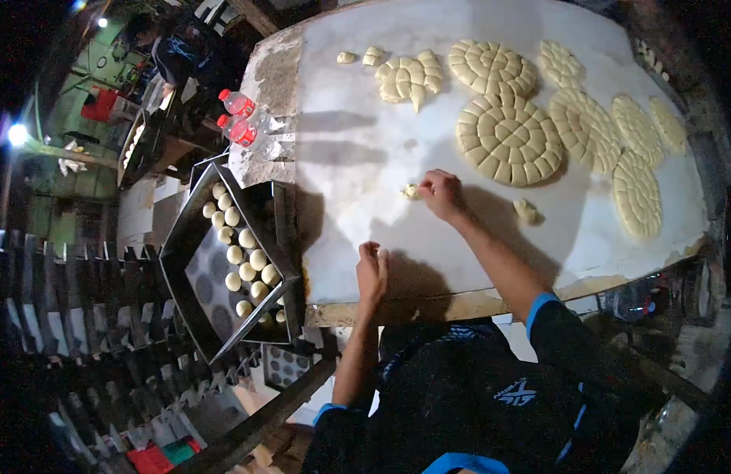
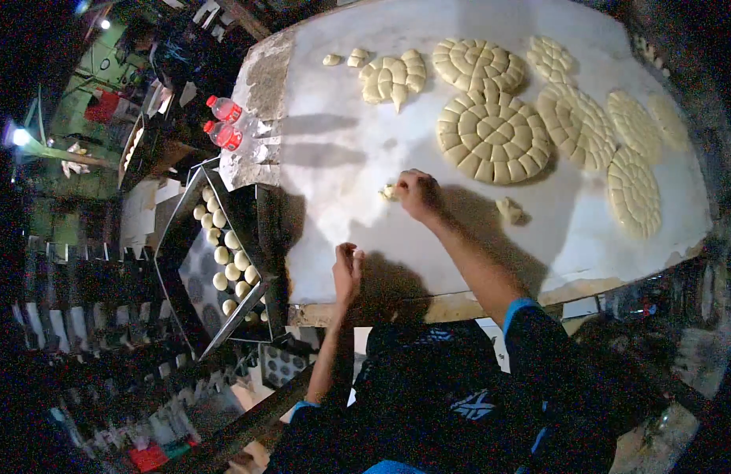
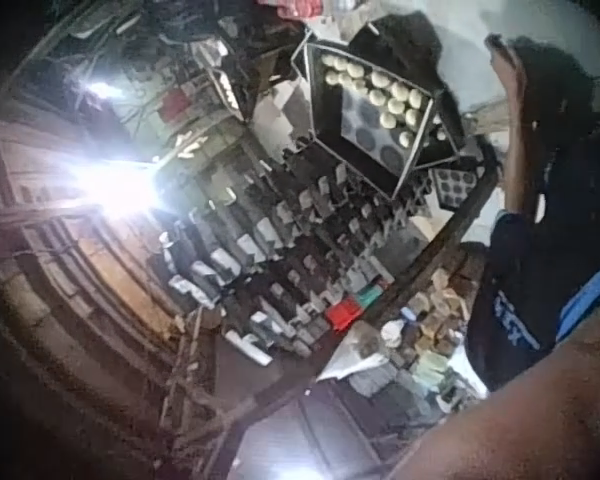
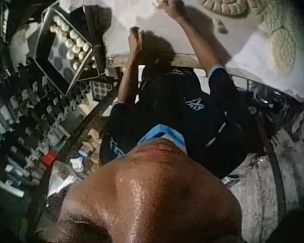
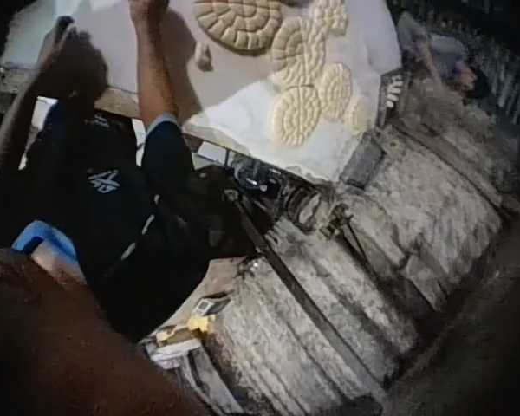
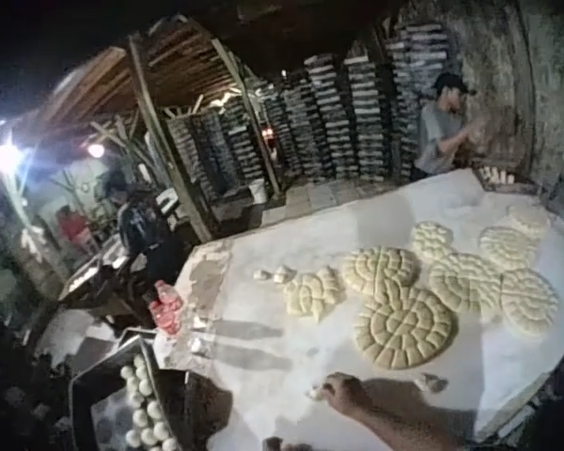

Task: The person is shaping portions of dough into small round buns and placing them in a metal baking tray, while other larger patterned dough pieces are on the table.

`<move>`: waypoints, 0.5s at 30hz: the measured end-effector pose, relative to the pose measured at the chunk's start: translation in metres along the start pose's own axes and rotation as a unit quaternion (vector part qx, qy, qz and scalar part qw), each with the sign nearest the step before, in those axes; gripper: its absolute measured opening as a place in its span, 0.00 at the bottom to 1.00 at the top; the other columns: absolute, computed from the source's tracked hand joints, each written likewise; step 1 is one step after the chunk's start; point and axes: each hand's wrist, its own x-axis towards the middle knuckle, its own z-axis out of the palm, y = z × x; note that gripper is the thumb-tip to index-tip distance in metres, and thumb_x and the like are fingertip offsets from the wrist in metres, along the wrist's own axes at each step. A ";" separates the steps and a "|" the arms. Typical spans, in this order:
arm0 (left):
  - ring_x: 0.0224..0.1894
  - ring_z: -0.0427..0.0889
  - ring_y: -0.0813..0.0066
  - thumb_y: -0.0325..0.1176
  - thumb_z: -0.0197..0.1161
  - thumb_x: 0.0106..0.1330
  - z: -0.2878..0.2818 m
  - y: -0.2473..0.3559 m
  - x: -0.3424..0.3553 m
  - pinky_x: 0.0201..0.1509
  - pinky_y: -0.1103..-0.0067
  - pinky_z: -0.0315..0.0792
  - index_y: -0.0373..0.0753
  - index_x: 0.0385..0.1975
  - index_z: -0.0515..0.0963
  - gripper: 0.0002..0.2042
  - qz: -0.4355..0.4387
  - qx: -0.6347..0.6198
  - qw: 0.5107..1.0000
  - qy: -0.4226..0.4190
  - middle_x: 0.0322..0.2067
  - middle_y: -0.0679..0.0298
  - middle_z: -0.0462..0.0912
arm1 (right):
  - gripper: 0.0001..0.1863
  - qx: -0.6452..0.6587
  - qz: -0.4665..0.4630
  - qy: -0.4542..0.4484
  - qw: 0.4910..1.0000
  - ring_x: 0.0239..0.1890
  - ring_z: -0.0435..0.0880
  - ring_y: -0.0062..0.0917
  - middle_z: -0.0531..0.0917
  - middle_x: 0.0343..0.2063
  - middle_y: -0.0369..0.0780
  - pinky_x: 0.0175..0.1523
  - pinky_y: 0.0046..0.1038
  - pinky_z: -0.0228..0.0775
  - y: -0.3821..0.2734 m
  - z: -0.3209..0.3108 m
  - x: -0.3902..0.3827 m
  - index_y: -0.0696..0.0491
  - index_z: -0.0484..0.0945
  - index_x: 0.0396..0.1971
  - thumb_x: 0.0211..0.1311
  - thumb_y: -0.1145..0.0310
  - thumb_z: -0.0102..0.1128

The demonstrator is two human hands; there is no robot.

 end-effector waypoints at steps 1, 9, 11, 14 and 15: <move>0.32 0.75 0.61 0.31 0.48 0.69 0.009 -0.011 -0.004 0.42 0.72 0.70 0.36 0.45 0.70 0.09 -0.003 0.013 1.000 -0.005 0.29 0.55 0.76 | 0.06 0.010 0.010 0.003 1.000 0.29 0.80 0.41 0.78 0.23 0.46 0.35 0.37 0.71 0.010 0.000 -0.002 0.58 0.76 0.21 0.49 0.71 0.62; 0.51 0.66 0.47 0.35 0.53 0.63 -0.050 -0.094 -0.031 0.56 0.54 0.58 0.41 0.41 0.74 0.10 0.313 0.404 0.857 0.069 0.46 0.54 0.70 | 0.07 -0.051 -0.111 -0.156 0.980 0.32 0.76 0.44 0.74 0.27 0.46 0.41 0.42 0.70 -0.010 -0.106 -0.125 0.59 0.73 0.26 0.49 0.73 0.61; 0.49 0.67 0.46 0.38 0.57 0.62 -0.050 -0.072 0.010 0.54 0.52 0.58 0.41 0.39 0.74 0.11 0.194 0.201 0.959 0.056 0.44 0.52 0.70 | 0.07 -0.107 -0.167 -0.195 0.961 0.33 0.75 0.43 0.74 0.27 0.45 0.40 0.41 0.70 0.010 -0.136 -0.128 0.58 0.73 0.25 0.47 0.72 0.61; 0.41 0.71 0.53 0.41 0.67 0.55 -0.017 -0.002 0.073 0.47 0.61 0.65 0.38 0.34 0.74 0.15 0.236 0.236 0.934 0.130 0.35 0.56 0.74 | 0.09 -0.246 -0.188 -0.050 0.950 0.36 0.75 0.39 0.75 0.28 0.45 0.41 0.40 0.71 0.019 -0.141 -0.089 0.57 0.73 0.23 0.48 0.67 0.59; 0.40 0.72 0.56 0.41 0.67 0.55 0.001 0.004 0.080 0.46 0.64 0.67 0.38 0.34 0.74 0.14 0.179 0.186 0.955 0.145 0.34 0.58 0.75 | 0.09 -0.243 -0.194 -0.049 0.949 0.36 0.75 0.39 0.75 0.28 0.45 0.41 0.40 0.71 0.020 -0.126 -0.078 0.57 0.73 0.23 0.48 0.67 0.59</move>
